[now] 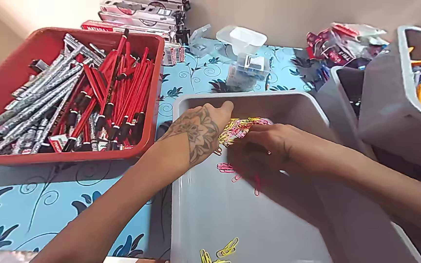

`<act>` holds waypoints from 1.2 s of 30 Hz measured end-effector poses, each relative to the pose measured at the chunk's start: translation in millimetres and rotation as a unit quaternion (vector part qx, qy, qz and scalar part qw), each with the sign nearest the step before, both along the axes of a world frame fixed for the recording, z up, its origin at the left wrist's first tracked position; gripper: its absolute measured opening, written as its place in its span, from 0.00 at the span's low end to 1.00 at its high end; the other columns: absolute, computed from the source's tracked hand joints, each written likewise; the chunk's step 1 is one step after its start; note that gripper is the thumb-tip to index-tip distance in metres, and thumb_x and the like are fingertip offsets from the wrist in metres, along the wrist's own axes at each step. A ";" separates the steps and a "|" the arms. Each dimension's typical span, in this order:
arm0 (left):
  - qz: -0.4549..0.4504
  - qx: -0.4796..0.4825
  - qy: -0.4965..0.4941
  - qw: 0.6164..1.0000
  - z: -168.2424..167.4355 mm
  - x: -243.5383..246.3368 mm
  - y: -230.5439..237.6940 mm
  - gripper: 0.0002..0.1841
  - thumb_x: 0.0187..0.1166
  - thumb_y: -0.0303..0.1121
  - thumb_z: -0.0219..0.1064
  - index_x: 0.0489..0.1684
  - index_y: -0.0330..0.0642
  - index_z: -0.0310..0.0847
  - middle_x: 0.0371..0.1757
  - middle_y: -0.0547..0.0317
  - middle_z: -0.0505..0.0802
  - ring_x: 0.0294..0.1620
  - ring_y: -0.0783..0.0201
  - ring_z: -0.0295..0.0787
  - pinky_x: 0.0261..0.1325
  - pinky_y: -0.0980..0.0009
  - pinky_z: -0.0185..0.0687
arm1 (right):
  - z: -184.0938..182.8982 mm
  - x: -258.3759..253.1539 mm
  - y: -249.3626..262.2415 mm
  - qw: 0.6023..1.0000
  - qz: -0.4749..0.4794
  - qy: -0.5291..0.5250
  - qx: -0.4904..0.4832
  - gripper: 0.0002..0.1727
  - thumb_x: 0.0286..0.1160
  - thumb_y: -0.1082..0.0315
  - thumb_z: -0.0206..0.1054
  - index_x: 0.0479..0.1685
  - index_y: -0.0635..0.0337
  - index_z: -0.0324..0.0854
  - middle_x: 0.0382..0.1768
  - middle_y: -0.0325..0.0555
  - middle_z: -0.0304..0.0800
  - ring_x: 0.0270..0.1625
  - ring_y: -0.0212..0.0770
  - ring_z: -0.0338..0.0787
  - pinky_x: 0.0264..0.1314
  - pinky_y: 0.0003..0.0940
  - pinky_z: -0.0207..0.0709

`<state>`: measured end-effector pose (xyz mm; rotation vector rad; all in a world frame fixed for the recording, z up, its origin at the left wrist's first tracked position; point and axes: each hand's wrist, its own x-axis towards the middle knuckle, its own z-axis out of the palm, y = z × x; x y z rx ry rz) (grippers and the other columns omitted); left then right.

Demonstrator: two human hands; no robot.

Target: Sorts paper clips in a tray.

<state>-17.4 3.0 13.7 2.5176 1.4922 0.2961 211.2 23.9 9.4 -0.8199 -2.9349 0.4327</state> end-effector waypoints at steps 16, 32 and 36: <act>0.042 0.005 0.081 0.996 9.6 7.2 -7.0 0.08 0.81 0.24 0.65 0.53 0.34 0.76 0.28 0.47 0.85 0.31 0.46 0.88 0.33 0.54 0.77 | 6.7 -0.1 -5.8 0.995 -0.076 0.049 0.028 0.07 0.74 0.64 0.66 0.47 0.50 0.83 0.24 0.29 0.83 0.20 0.23 0.78 0.21 0.22 0.72; 0.037 0.063 0.055 0.996 -0.9 2.5 -8.8 0.08 0.75 0.20 0.67 0.48 0.32 0.83 0.38 0.43 0.87 0.41 0.44 0.90 0.38 0.52 0.81 | -0.6 -35.1 24.8 0.995 0.027 -0.016 0.095 0.06 0.61 0.71 0.74 0.37 0.60 0.87 0.36 0.49 0.86 0.34 0.48 0.90 0.28 0.45 0.79; 0.031 0.062 0.020 0.997 -4.7 2.2 -5.5 0.07 0.78 0.24 0.65 0.47 0.32 0.85 0.38 0.44 0.89 0.41 0.45 0.90 0.39 0.52 0.81 | 0.9 -25.1 26.7 0.997 0.015 0.029 0.069 0.07 0.65 0.72 0.70 0.39 0.60 0.91 0.36 0.48 0.88 0.37 0.47 0.90 0.32 0.46 0.81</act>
